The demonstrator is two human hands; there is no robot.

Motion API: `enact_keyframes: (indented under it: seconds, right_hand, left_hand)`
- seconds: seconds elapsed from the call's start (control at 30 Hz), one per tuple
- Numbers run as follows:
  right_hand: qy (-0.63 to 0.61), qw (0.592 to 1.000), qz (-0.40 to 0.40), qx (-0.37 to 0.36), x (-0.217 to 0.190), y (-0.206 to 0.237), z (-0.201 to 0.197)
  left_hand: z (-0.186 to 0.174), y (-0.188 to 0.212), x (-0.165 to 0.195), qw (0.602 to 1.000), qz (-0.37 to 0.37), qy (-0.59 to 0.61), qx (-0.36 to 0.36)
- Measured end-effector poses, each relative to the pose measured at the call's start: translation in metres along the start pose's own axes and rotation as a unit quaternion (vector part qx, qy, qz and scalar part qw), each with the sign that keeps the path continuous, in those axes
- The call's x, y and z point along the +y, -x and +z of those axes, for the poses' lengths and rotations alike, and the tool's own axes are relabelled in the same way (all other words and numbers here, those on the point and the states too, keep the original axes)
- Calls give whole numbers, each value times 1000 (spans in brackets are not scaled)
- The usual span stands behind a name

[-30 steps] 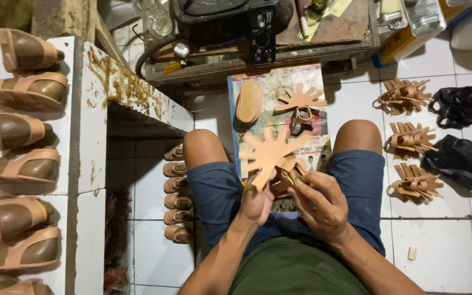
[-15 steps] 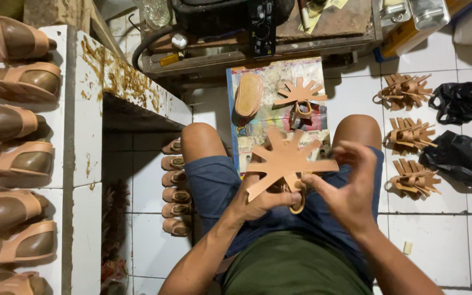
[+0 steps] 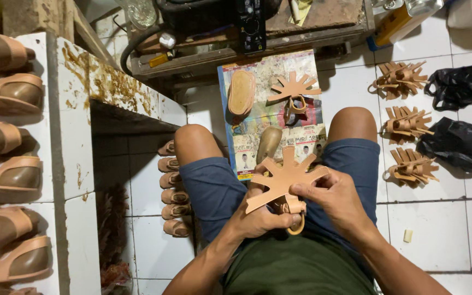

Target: The person sits on the workshop floor and assembles leather sandals by hand, fitting the cut strap uppers over wooden shoe lasts and pressing the straps into place on the soles. They work on one sandal at a time and place finished sandals on the low ledge beside them.

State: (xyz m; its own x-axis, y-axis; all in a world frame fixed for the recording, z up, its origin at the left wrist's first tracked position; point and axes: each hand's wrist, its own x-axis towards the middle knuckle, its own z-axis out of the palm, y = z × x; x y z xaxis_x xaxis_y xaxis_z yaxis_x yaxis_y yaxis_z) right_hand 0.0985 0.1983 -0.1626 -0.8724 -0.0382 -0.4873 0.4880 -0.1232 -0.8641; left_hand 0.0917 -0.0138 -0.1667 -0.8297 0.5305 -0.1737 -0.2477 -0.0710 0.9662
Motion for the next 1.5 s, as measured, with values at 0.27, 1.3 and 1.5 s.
enact_keyframes:
  seconds: [0.27, 1.3, 1.5]
  right_hand:
    - [0, 1000, 0, 18, 31, 18, -2]
    - [20, 991, 3, -133, 40, 74, 24]
    - [-13, 987, 49, -155, 52, 70, 17]
  left_hand:
    - [2, 16, -6, 997, 7, -77, -1]
    - [4, 91, 44, 965, -170, 199, 11]
    - [8, 90, 21, 961, -164, 221, 35]
